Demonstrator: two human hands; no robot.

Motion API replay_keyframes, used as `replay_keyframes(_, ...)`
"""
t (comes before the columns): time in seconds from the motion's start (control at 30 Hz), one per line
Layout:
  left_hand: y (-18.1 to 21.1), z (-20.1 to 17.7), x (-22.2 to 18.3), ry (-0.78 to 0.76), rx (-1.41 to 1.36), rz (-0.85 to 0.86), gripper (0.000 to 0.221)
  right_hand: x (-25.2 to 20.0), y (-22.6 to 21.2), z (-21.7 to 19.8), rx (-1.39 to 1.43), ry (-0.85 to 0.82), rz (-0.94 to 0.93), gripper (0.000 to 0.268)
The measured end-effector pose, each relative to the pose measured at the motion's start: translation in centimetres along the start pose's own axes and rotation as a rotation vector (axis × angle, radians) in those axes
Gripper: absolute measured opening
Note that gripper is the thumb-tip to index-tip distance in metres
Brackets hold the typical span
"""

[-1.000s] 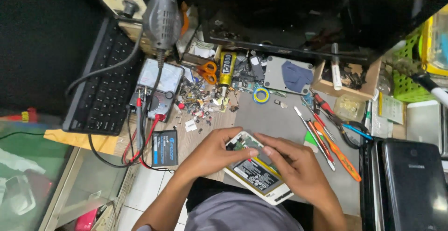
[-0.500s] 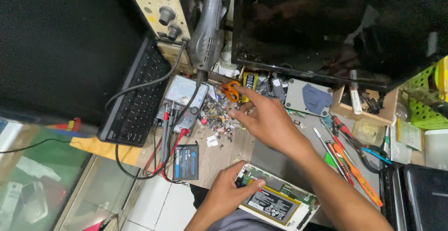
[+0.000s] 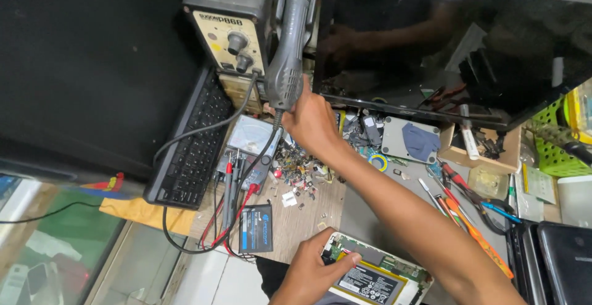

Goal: Disassembling a tablet by removing internal screws and prying the screen assembly away from the frame.

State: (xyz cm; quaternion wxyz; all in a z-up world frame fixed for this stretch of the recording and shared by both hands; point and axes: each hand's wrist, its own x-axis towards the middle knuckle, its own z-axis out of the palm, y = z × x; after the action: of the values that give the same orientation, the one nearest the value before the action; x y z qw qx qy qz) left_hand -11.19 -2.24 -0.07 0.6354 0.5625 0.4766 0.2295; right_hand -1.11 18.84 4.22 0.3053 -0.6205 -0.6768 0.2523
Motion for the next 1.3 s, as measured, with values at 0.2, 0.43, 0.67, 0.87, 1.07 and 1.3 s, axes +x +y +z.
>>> replay_keyframes(0.2,0.8,0.0,0.4,-0.02,-0.032,-0.164,0.027,0.1,-0.9,1.5,0.006,-0.108,0.171,0.019)
replay_keyframes(0.43,1.8,-0.1,0.7,0.002,0.025,-0.271,0.025,-0.1,1.9,3.2,-0.123,-0.011,-0.035,0.03)
replay_keyframes(0.67,2.6,-0.1,0.8,-0.01,0.005,-0.212,0.041,-2.4,1.3,1.2,0.094,0.133,-0.105,0.067)
replay_keyframes(0.87,1.9,0.1,1.2,-0.039,-0.042,-0.228,0.043,-4.5,2.0,-0.2,0.188,0.227,-0.127,0.017)
replay_keyframes(1.07,1.6,0.4,1.8,-0.008,0.092,-0.185,0.033,-7.4,2.2,-2.4,0.226,0.143,-0.084,0.022)
replay_keyframes(1.3,2.8,0.1,2.2,-0.039,0.164,-0.141,0.03,-13.1,2.5,-5.8,0.213,0.109,0.212,0.027)
